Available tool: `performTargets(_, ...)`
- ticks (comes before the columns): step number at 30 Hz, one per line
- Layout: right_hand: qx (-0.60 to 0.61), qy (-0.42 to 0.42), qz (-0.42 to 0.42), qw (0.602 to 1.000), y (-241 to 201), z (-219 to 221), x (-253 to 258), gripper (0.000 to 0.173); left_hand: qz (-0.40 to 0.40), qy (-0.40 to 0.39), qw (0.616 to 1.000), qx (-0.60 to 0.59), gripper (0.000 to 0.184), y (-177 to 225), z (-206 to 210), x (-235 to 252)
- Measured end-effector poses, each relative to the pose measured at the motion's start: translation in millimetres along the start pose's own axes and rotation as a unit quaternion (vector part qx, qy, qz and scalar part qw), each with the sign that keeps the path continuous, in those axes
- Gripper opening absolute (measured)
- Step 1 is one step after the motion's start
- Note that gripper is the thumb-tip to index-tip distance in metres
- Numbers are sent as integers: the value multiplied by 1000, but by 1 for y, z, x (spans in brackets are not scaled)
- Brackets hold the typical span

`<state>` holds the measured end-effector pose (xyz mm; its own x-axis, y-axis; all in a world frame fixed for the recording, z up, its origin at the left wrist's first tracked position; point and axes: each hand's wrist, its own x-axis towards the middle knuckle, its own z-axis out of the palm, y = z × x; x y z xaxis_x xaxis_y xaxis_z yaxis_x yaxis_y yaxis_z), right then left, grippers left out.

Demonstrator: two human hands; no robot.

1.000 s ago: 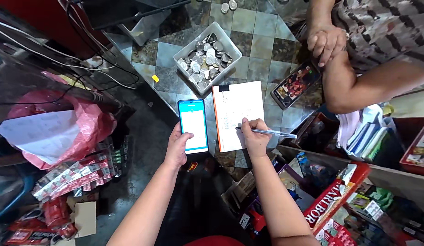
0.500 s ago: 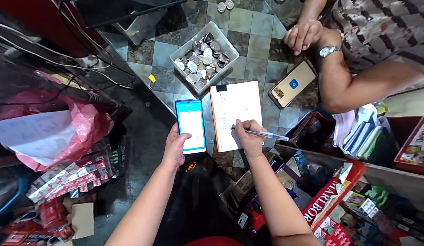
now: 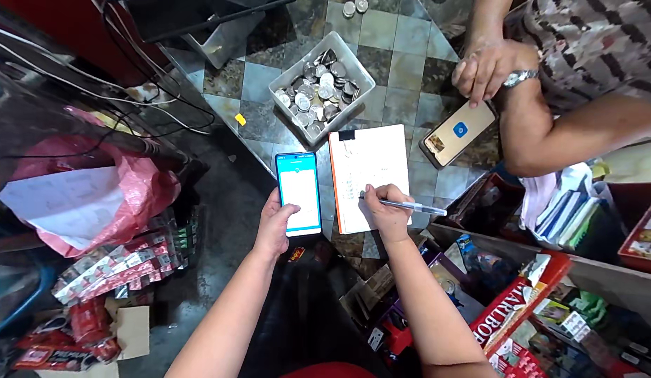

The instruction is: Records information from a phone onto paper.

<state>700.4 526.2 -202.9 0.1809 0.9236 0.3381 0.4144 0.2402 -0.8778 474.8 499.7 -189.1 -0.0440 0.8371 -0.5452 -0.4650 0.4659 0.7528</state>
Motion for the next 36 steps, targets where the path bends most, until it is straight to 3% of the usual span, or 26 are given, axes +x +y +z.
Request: performTargets(36,4,3,29,1000,2,-2,2,30,1,3,1000,8,48,1,0,0)
